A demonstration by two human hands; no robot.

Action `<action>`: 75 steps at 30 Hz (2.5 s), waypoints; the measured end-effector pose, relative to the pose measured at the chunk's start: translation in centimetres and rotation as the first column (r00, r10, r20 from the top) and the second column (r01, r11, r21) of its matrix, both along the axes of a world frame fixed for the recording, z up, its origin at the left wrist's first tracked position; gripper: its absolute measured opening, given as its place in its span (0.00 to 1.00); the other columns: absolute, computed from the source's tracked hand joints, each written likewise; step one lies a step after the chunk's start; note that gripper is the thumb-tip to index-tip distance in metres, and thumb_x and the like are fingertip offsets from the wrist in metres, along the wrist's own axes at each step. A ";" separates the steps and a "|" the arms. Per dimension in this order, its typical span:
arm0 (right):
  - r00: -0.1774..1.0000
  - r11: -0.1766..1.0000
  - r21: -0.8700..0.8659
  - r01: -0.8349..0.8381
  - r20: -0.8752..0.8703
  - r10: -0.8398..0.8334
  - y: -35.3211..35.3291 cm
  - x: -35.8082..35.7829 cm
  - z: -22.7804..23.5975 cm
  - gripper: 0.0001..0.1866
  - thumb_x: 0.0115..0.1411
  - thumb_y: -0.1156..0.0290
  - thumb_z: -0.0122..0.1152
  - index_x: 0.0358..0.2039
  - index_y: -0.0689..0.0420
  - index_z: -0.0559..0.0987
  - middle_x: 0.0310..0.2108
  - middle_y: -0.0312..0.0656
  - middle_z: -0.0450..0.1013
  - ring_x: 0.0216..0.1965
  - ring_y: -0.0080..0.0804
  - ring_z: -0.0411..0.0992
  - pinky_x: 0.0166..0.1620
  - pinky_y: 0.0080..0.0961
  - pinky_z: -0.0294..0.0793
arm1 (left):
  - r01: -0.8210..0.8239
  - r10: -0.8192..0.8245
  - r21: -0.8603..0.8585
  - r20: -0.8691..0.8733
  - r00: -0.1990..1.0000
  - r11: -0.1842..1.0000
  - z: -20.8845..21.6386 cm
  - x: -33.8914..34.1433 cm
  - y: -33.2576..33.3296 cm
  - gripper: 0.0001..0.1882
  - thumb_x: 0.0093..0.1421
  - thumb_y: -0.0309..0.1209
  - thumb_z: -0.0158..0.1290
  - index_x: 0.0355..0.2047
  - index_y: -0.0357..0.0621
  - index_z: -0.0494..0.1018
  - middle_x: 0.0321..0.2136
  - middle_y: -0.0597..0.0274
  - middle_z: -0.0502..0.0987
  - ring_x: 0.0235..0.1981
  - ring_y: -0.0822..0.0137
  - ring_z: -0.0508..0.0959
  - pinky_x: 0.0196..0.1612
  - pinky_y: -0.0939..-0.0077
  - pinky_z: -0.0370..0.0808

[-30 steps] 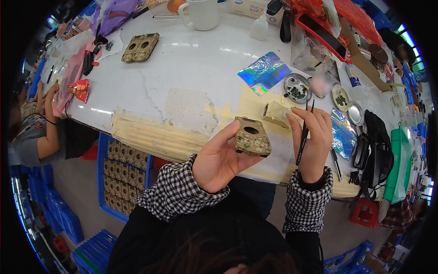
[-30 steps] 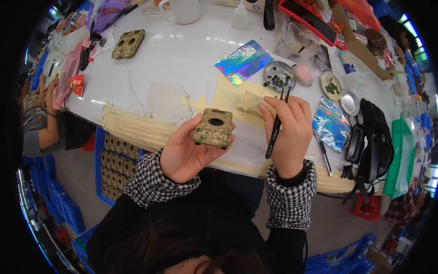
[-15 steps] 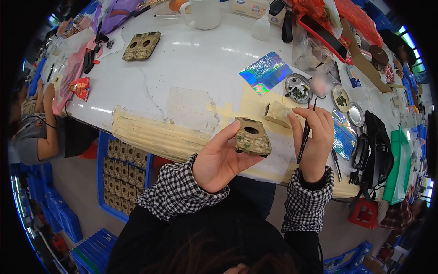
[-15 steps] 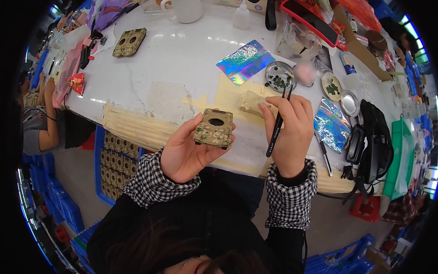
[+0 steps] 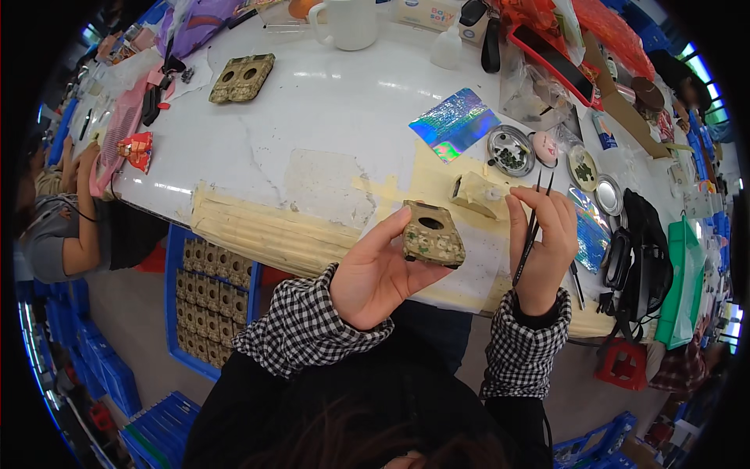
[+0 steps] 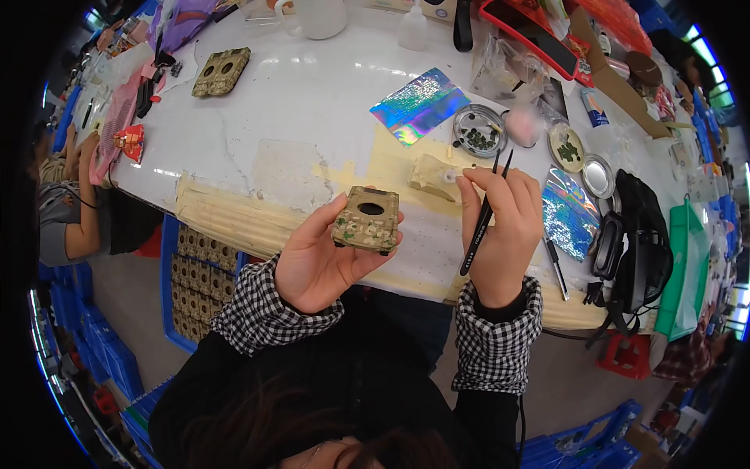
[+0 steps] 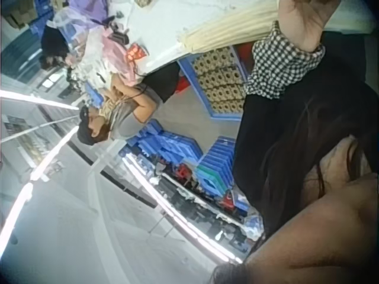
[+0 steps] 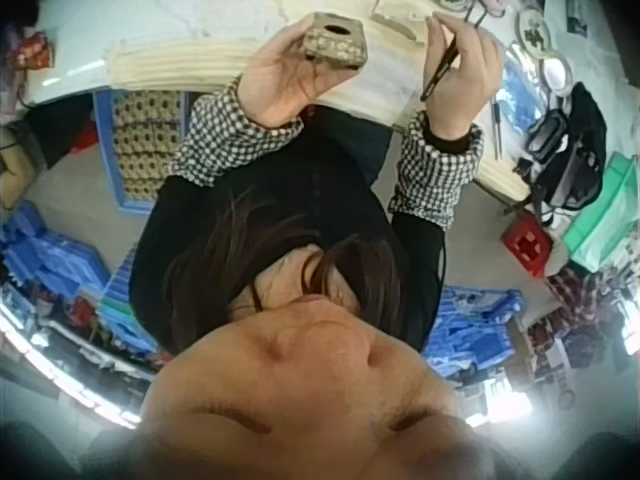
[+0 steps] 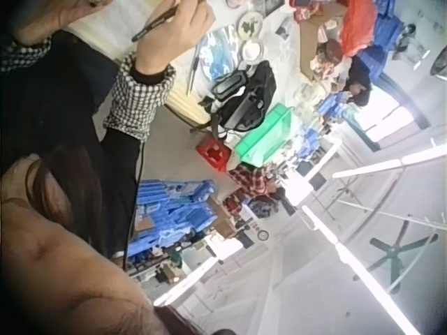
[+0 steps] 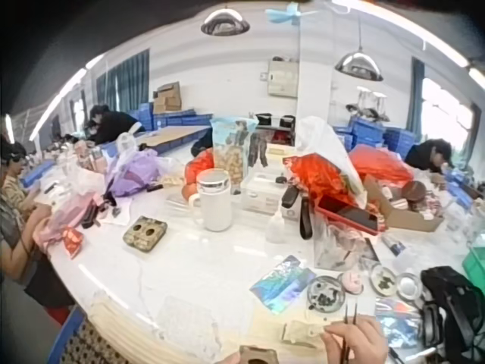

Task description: Painting and detailing a small toy tank turret with a brush and using tweezers to handle small parts.

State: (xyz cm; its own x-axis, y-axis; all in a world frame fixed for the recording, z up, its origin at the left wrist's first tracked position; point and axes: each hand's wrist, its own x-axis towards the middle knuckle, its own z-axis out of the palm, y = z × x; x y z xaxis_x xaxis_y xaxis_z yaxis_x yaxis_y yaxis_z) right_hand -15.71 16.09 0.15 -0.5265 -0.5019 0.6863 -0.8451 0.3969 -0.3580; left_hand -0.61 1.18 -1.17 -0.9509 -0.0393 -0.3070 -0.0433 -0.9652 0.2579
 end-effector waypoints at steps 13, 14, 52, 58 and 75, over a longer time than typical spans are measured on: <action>0.774 0.909 -0.304 -0.285 0.487 0.406 0.7 3.9 1.7 0.07 0.67 0.72 0.47 0.36 0.64 0.70 0.31 0.45 0.72 0.34 0.33 0.75 0.40 0.25 0.74 | 0.043 -0.041 -0.036 0.035 0.999 0.998 0.2 0.1 0.3 0.23 0.70 0.42 0.38 0.57 0.37 0.60 0.50 0.51 0.72 0.51 0.59 0.75 0.54 0.65 0.76; 0.743 0.911 -0.291 -0.292 0.531 0.408 0.7 3.9 1.7 0.09 0.69 0.70 0.44 0.37 0.64 0.68 0.32 0.46 0.70 0.36 0.34 0.77 0.42 0.26 0.76 | 0.052 -0.052 -0.031 0.023 0.998 0.998 0.1 0.1 0.3 0.22 0.69 0.42 0.39 0.56 0.40 0.61 0.49 0.54 0.73 0.50 0.62 0.76 0.54 0.65 0.76; 0.997 0.995 -0.086 0.049 0.059 -0.044 -0.4 0.2 0.3 0.04 0.54 0.80 0.63 0.30 0.62 0.76 0.26 0.44 0.73 0.26 0.38 0.73 0.30 0.27 0.70 | 0.010 -0.010 0.004 -0.012 1.000 1.000 -0.2 0.2 0.0 0.27 0.70 0.41 0.35 0.60 0.31 0.55 0.55 0.40 0.66 0.53 0.50 0.73 0.54 0.63 0.76; 0.994 0.998 0.062 -0.002 0.109 -0.005 0.0 -0.4 -0.8 0.09 0.54 0.74 0.65 0.36 0.60 0.77 0.28 0.46 0.73 0.31 0.42 0.72 0.34 0.30 0.71 | 0.005 -0.002 0.056 -0.051 0.999 0.998 -0.4 0.2 -0.2 0.27 0.70 0.41 0.36 0.60 0.30 0.54 0.56 0.38 0.63 0.54 0.49 0.72 0.54 0.62 0.77; 0.467 0.947 -0.313 -0.065 0.830 0.306 11.0 3.7 -3.6 0.10 0.57 0.83 0.59 0.41 0.69 0.76 0.37 0.46 0.77 0.41 0.28 0.75 0.46 0.21 0.73 | -0.016 0.018 0.057 -0.031 0.999 0.998 -0.7 -0.6 0.8 0.27 0.70 0.40 0.36 0.61 0.32 0.53 0.57 0.34 0.61 0.54 0.47 0.70 0.56 0.60 0.75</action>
State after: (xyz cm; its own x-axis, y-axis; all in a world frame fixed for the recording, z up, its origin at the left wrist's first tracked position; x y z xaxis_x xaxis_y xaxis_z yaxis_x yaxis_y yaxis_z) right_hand -11.99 27.10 -3.44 -0.8183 -0.5735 0.0378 -0.1047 0.0841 -0.9909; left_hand -1.19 1.96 -1.91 -0.9595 -0.0388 -0.2789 -0.0197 -0.9788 0.2040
